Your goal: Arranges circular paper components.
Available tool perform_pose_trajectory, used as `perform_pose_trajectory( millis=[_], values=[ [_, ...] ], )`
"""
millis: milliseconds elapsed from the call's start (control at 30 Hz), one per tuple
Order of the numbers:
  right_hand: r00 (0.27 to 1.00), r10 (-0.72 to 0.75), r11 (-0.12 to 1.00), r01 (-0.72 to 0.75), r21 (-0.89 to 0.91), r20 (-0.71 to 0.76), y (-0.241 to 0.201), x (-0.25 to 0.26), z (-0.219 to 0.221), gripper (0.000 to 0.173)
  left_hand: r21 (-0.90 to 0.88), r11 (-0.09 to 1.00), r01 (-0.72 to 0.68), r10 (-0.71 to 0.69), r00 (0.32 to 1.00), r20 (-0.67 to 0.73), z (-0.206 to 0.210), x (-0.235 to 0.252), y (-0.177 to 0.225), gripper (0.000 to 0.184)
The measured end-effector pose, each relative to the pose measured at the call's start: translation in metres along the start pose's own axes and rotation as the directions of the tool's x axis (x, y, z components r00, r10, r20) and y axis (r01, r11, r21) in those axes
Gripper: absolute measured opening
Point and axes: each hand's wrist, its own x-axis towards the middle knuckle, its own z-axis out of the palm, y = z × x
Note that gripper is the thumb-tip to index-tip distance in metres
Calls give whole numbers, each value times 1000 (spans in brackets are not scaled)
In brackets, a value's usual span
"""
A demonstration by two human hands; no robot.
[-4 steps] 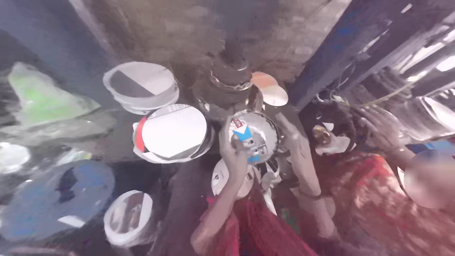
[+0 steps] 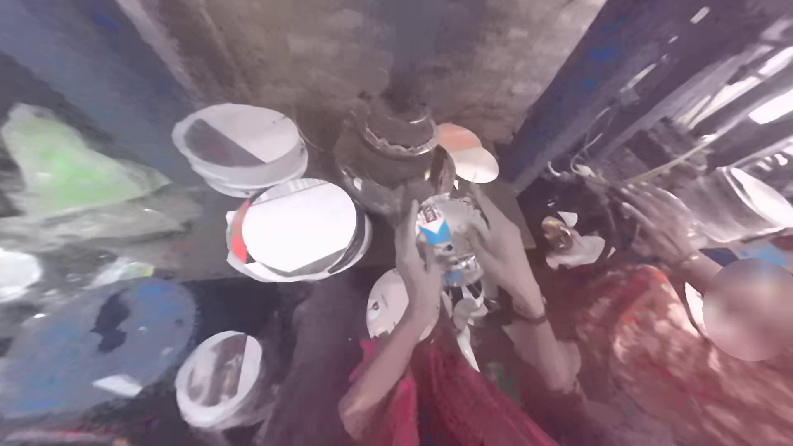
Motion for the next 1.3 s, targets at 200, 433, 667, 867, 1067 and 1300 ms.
perform_pose_trajectory(
  millis=[200, 433, 667, 867, 1067, 1300],
  values=[
    [993, 9, 918, 39, 395, -120, 86, 34, 68, 36, -58, 995, 86, -77, 986, 148, -1, 9, -11, 53],
    [975, -160, 859, 216, 463, -157, 99, 26, 72, 48, -127, 988, 83, -75, 995, 65, 3, 7, -14, 37],
    [965, -111, 876, 207, 436, -236, 111, 25, 83, 31, -294, 939, 178, -149, 982, 117, 11, 9, -9, 29],
    [984, 42, 850, -127, 512, 175, 98, 16, 48, 54, -310, 864, 398, -351, 915, 197, 3, 12, 4, 30],
    [987, 58, 681, -150, 717, 151, 85, -1, 10, 46, -485, 839, 247, -25, 908, 418, -9, 11, 27, 47],
    [995, 77, 862, -34, 506, -64, 58, -32, 26, 49, -494, 675, 548, -274, 808, 522, -14, 33, 28, 46]
  ],
)
